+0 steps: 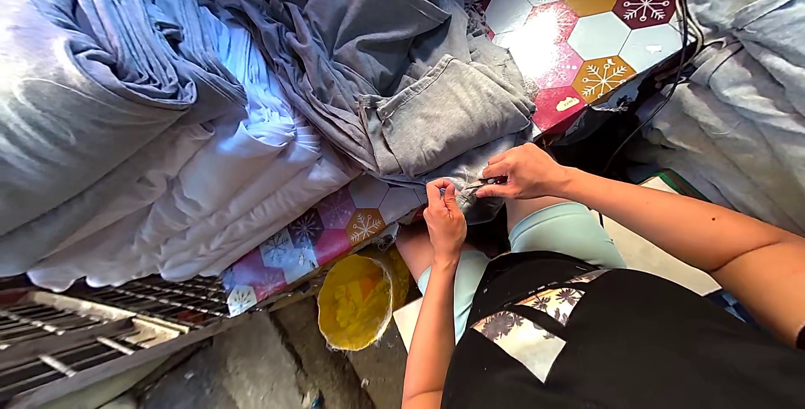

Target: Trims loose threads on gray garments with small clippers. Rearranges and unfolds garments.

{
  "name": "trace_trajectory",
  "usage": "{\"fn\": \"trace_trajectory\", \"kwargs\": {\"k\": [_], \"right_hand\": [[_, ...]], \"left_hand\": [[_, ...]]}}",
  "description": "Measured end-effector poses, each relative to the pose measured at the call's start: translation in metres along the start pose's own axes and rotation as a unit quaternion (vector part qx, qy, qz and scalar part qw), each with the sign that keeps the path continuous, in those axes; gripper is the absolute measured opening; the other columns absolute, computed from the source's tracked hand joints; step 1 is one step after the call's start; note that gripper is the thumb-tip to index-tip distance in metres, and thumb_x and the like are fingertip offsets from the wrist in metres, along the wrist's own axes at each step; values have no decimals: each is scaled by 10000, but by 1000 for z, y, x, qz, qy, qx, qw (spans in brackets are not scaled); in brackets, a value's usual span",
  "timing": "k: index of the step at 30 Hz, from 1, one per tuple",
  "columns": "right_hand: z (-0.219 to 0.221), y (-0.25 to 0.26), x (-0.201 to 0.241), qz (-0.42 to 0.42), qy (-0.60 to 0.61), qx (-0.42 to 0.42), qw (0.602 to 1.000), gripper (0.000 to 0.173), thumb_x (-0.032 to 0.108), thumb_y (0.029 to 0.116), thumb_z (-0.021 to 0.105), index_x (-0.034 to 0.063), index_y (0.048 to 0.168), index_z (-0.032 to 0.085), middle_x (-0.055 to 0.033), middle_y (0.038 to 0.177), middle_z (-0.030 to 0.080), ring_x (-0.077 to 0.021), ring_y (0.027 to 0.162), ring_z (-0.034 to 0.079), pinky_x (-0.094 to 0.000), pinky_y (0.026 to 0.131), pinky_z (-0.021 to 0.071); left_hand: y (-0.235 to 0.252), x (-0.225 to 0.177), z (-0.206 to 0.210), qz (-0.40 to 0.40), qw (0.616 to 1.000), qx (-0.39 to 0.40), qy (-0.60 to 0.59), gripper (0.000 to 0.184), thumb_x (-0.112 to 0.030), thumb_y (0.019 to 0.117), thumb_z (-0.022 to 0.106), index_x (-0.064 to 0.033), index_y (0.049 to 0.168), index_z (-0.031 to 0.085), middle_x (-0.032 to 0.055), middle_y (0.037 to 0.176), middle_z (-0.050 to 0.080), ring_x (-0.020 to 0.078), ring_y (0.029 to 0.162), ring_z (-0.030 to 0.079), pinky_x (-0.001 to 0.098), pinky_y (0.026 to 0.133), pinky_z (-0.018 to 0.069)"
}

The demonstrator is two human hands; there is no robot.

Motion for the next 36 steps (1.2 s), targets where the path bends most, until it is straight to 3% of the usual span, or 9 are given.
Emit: {"fn": "trace_trajectory", "kwargs": {"k": [6, 11, 18, 24, 27, 29, 32, 34, 36], "right_hand": [[8, 1, -7, -21, 37, -14, 999, 462, 496, 948, 625, 67, 844, 762, -69, 650, 600, -238, 595, 617, -450, 512, 453], [9, 1, -9, -41, 40, -29, 998, 466, 460, 969, 608, 77, 720, 702, -64, 617, 582, -231, 572, 610, -439, 488, 431], [9, 3, -3, -49, 19, -22, 998, 444, 494, 944, 629, 81, 851, 762, -62, 668, 611, -232, 595, 622, -439, 496, 451], [6, 1, 1, -57, 17, -24, 998, 423, 424, 960, 627, 64, 752, 702, -79, 651, 612, -254, 582, 630, -457, 477, 435], [13, -1, -16, 37, 138, -9, 990, 456, 490, 908, 708, 41, 981, 739, -95, 879, 695, -243, 775, 673, -494, 651, 529], [25, -1, -21, 94, 257, 43, 961, 354, 323, 884, 784, 17, 1056, 731, -81, 929, 700, -174, 834, 654, -424, 762, 537], [34, -1, -15, 124, 397, 34, 909, 139, 66, 910, 739, 11, 829, 640, 21, 683, 570, 4, 615, 509, -179, 597, 426], [32, -4, -13, 133, 432, 16, 892, 132, 55, 926, 715, 25, 820, 642, 47, 675, 564, 26, 610, 504, -154, 598, 424], [29, -7, -13, 138, 440, -2, 888, 130, 61, 932, 706, 31, 819, 649, 56, 673, 569, 32, 609, 508, -152, 597, 427]], "left_hand": [[0, 1, 2, 15, 1000, 5, -11, 142, -148, 1067, 518, -31, 1111, 586, -3, 696, 573, 22, 566, 520, 194, 563, 458], [0, 3, 3, 10, 1000, 16, -10, 136, -154, 1066, 521, -44, 1098, 594, -9, 688, 573, 29, 570, 532, 208, 566, 467], [0, 1, 5, 15, 1000, 23, -15, 127, -154, 1064, 529, -47, 1091, 592, -9, 690, 557, 28, 569, 516, 206, 556, 455], [0, 3, 8, -2, 999, 38, -30, 137, -149, 1069, 514, -37, 1089, 590, 7, 742, 609, 42, 632, 576, 227, 610, 493], [0, 8, 9, -23, 997, 42, -65, 133, -129, 1068, 511, -27, 1111, 585, 24, 819, 638, 45, 708, 609, 234, 678, 521], [-2, 8, 10, -27, 995, 41, -87, 130, -121, 1069, 504, -29, 1120, 579, 14, 829, 659, 34, 730, 628, 233, 701, 535], [-5, 11, -23, -41, 997, 12, -69, 166, -114, 1081, 441, -21, 1120, 572, 12, 862, 726, 65, 791, 699, 296, 762, 585], [-11, 33, -73, -92, 994, -49, 41, 241, -134, 1094, 392, 34, 1164, 550, 78, 880, 732, 157, 797, 726, 364, 747, 607], [-20, 65, -125, -197, 944, -89, 251, 323, -148, 1091, 393, 91, 1217, 569, 216, 986, 721, 345, 910, 725, 512, 803, 573]]}}
Point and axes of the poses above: each hand's wrist, its own y-axis towards the middle knuckle, its own z-axis out of the palm, x = y × z, the point moved 7 cm from there along y, towards the middle knuckle
